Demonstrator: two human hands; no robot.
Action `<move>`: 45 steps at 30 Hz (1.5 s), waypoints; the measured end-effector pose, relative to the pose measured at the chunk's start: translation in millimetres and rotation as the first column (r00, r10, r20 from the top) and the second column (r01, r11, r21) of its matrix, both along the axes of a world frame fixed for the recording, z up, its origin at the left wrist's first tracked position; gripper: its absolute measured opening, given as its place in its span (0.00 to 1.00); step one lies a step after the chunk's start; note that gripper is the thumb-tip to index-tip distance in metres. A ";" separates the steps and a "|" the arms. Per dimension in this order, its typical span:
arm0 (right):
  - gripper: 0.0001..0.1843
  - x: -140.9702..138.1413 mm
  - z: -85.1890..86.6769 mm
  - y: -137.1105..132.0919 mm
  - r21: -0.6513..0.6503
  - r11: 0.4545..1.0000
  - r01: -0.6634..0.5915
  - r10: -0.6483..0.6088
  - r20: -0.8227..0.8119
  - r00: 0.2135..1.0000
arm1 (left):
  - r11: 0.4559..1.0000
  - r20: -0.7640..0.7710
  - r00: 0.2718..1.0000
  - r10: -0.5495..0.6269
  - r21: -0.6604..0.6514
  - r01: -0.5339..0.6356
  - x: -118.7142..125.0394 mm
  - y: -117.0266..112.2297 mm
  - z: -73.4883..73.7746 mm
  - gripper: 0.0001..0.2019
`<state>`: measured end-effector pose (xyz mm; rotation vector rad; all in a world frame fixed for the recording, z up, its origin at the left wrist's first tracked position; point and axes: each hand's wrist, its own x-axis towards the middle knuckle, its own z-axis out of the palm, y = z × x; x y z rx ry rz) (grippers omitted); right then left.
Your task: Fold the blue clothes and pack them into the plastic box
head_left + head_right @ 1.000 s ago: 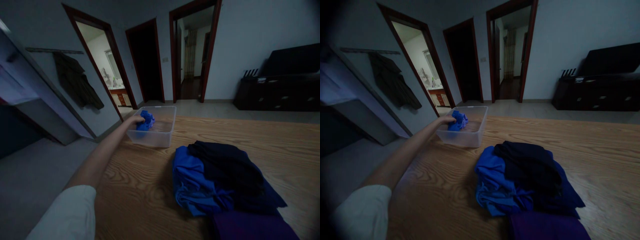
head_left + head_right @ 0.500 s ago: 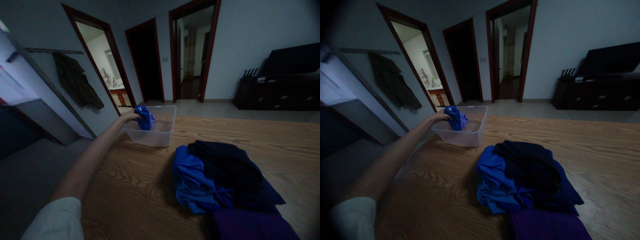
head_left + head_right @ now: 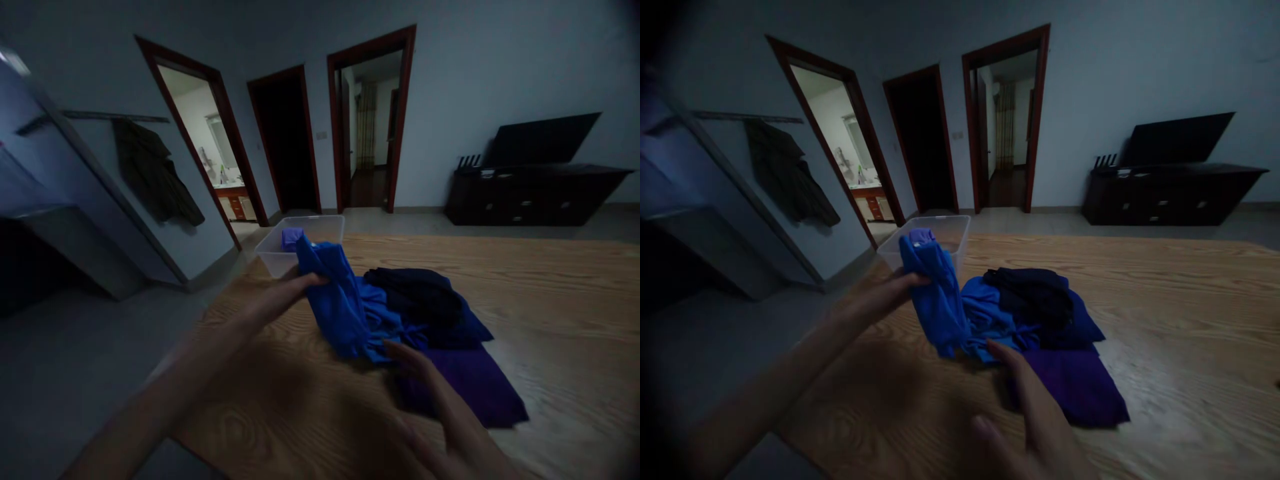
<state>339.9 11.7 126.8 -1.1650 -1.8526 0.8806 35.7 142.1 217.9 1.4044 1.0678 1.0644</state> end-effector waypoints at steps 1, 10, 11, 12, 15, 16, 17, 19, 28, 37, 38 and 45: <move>0.46 -6.6 8.6 9.4 -0.054 0.999 -0.005 0.003 -0.049 0.999 | 1.000 -0.007 1.000 -0.003 -0.009 0.003 16.5 -22.0 -6.1 0.24; 0.40 -33.4 36.6 -10.3 -0.414 0.882 -0.225 0.125 -0.254 0.959 | 0.995 0.035 0.999 -0.002 -0.095 0.005 65.0 -110.8 -20.3 0.30; 0.39 -33.4 34.0 -16.8 -0.405 0.887 -0.223 0.125 -0.254 0.959 | 0.992 0.063 0.998 0.009 -0.129 -0.001 64.3 -110.6 -26.5 0.31; 0.38 -33.8 31.0 -21.8 -0.399 0.888 -0.229 0.131 -0.258 0.957 | 0.988 0.085 0.996 0.002 -0.157 0.012 63.5 -109.3 -32.8 0.32; 0.37 -36.8 22.2 -25.7 -0.405 0.878 -0.256 0.150 -0.275 0.950 | 0.994 -0.004 0.996 0.094 -0.048 -0.094 60.0 -103.4 -47.5 0.35; 0.37 -38.3 20.4 -23.8 -0.409 0.876 -0.254 0.143 -0.282 0.949 | 0.978 -0.090 0.976 0.199 0.079 -0.192 58.4 -102.1 -50.0 0.37; 0.37 -39.8 19.6 -21.0 -0.407 0.880 -0.246 0.131 -0.291 0.948 | 0.936 -0.181 0.933 0.310 0.232 -0.265 56.8 -101.8 -51.2 0.35; 0.36 -42.4 21.4 -14.5 -0.379 0.898 -0.224 0.110 -0.300 0.948 | 0.853 -0.355 0.833 0.425 0.463 -0.239 54.2 -105.7 -51.0 0.21; 0.24 -31.4 49.5 -16.5 -0.147 0.913 -0.381 0.384 -0.006 0.923 | 0.974 -0.577 0.813 -0.079 0.129 0.186 42.4 -145.6 -25.3 0.57; 0.04 -17.2 54.0 -1.7 -0.051 0.871 -0.488 0.483 0.262 0.836 | 0.929 -0.402 0.870 -0.287 0.107 0.356 39.7 -136.8 -32.6 0.44; 0.05 -18.3 54.3 1.0 -0.046 0.867 -0.496 0.490 0.259 0.832 | 0.931 -0.397 0.879 -0.264 0.132 0.340 39.7 -133.5 -38.0 0.46; 0.22 -23.7 49.4 10.4 0.209 0.957 -0.199 0.156 0.203 0.967 | 0.965 -0.283 0.940 -0.191 0.120 0.232 26.7 -118.3 -61.0 0.49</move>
